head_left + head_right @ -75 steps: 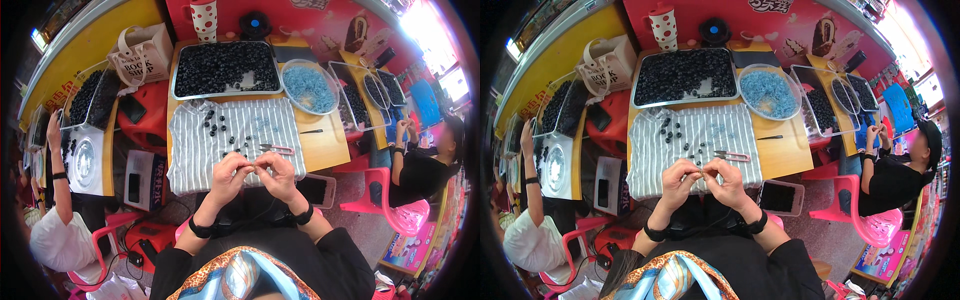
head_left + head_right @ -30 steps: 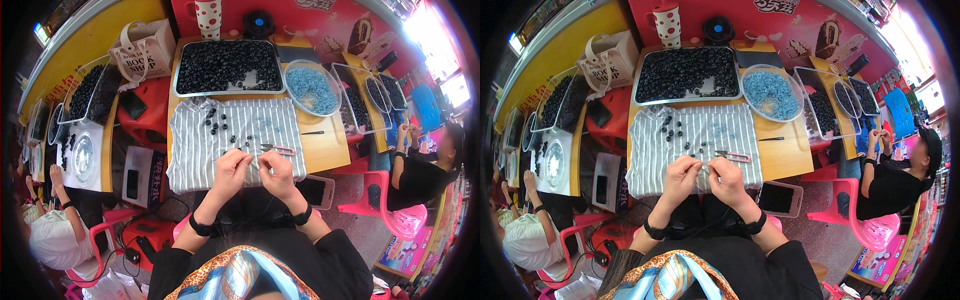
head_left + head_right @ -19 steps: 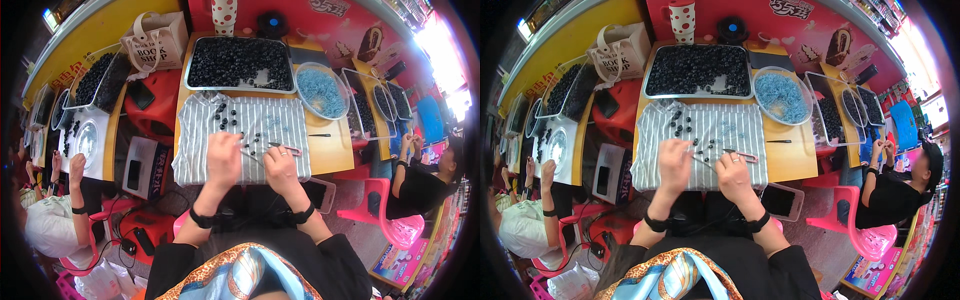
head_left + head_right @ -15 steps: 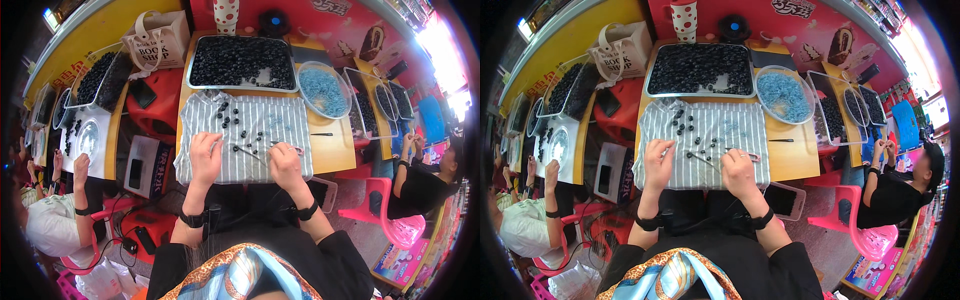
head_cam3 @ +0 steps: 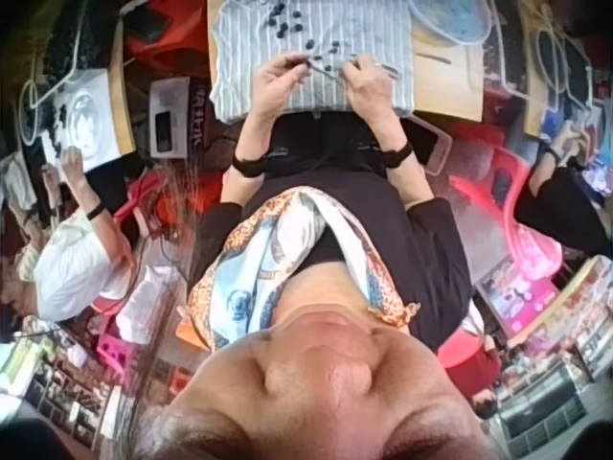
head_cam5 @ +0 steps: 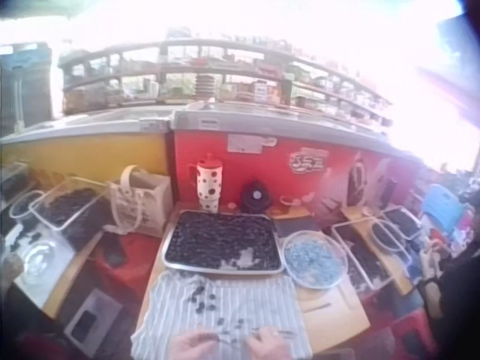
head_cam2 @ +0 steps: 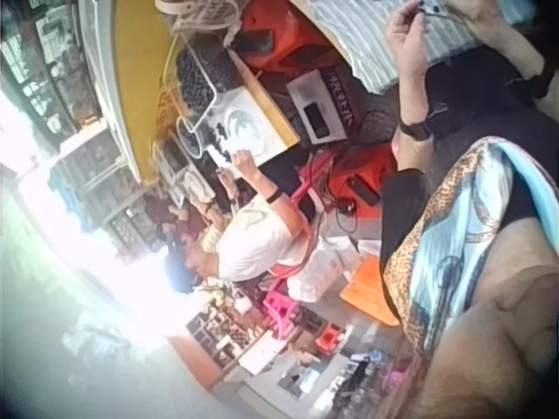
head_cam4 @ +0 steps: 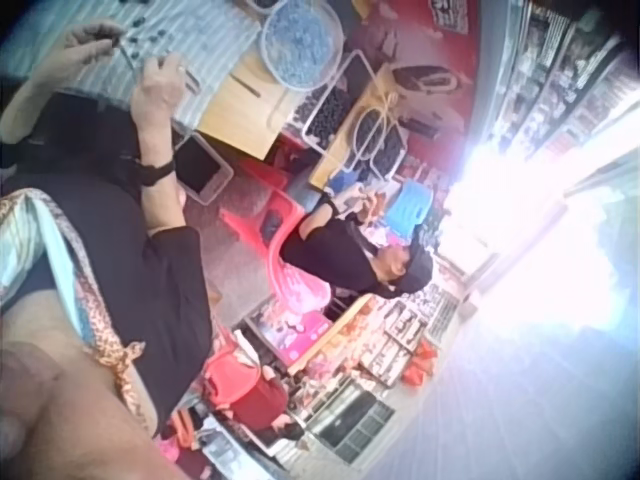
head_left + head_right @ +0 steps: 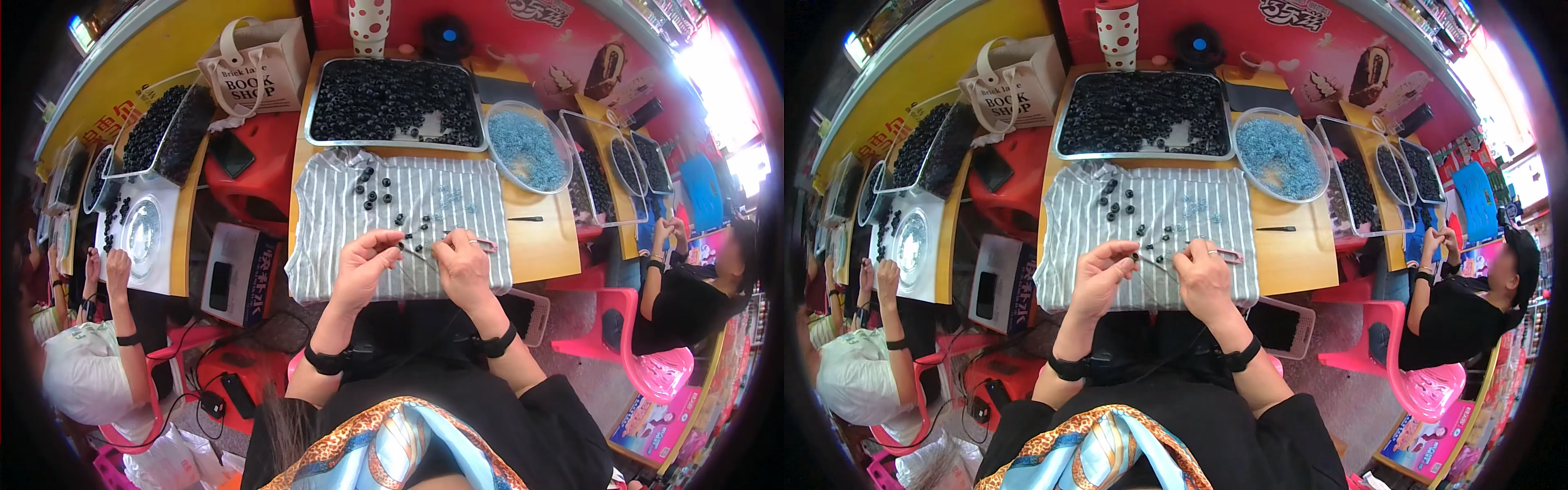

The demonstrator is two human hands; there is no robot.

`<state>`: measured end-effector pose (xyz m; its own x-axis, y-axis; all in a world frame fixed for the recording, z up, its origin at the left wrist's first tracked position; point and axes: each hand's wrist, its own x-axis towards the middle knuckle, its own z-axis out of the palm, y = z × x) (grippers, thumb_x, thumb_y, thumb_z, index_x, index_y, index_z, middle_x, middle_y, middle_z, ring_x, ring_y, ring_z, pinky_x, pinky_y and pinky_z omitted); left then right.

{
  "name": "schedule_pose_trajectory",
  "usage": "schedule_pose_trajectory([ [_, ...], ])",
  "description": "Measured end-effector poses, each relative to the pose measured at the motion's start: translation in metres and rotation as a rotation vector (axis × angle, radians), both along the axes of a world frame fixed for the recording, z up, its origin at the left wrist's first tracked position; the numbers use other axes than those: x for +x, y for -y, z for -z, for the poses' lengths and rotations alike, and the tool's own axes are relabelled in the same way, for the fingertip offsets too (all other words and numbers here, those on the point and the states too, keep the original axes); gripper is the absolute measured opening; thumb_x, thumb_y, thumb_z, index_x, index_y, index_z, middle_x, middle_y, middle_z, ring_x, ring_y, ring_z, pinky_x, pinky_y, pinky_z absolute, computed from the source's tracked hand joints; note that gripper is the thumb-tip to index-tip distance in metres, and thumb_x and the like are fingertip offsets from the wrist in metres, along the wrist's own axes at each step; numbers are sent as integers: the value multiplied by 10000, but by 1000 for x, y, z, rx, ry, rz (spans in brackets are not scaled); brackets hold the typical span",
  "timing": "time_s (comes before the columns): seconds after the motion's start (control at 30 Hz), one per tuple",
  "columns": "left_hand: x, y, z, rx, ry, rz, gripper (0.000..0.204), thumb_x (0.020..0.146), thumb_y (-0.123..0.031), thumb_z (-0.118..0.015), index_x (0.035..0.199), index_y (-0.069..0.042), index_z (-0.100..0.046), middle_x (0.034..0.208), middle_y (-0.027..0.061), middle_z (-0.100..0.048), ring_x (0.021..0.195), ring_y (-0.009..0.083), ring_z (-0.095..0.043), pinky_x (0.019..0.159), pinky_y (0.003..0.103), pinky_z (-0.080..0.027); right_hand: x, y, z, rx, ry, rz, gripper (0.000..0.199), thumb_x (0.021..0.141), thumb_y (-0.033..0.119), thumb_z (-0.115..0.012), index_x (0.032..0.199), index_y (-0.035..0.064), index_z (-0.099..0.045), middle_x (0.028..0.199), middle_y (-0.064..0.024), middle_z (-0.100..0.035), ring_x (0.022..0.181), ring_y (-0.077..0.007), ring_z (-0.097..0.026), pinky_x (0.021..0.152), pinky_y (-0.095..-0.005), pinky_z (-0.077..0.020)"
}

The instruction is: The person picks up a black bead and a metal pin, inserts the pin into the bead, and uses a pair of snips to trim and bend the pin. The completed piece is then placed onto a striped cloth, and the process is repeated.

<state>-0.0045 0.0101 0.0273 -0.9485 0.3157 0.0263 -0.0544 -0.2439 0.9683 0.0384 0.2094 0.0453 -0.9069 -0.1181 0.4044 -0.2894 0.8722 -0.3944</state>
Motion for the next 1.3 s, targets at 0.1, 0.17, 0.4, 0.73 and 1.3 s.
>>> schedule_pose_trajectory([
  [0.1,1,-2,5,510,289,151,205,943,-68,-624,1128,20,-620,983,99,-662,878,152,-626,771,244,-486,-2,2,3,35,-9,-13,126,760,-26,-688,875,3,-644,802,-108,-564,765,-298,-576,668,-380,-466],
  [0.17,0,-1,11,529,308,150,199,955,-80,-609,1127,20,-623,984,96,-662,878,153,-625,776,248,-487,-1,9,1,-382,61,-114,105,782,-42,-670,863,-5,-613,807,-112,-571,769,-277,-599,652,-369,-479],
  [0.4,6,-7,14,525,315,140,191,991,-98,-564,1128,8,-645,990,59,-674,871,116,-632,778,258,-492,-12,34,-27,-726,32,-238,82,825,-83,-641,884,-34,-612,803,-101,-599,694,-180,-619,604,-281,-484],
  [0.73,7,-3,26,375,204,148,144,956,-56,-613,1059,1,-697,966,31,-673,816,78,-614,696,218,-503,-3,34,-18,-786,196,-237,73,813,-75,-668,851,-35,-620,773,-80,-597,669,-146,-621,595,-258,-479],
  [1.3,-2,7,29,717,375,184,178,961,-75,-604,1118,7,-622,994,94,-661,896,169,-635,776,255,-507,-44,33,-12,62,79,-100,98,694,20,-703,779,36,-656,839,-113,-571,827,-306,-560,698,-438,-468],
])
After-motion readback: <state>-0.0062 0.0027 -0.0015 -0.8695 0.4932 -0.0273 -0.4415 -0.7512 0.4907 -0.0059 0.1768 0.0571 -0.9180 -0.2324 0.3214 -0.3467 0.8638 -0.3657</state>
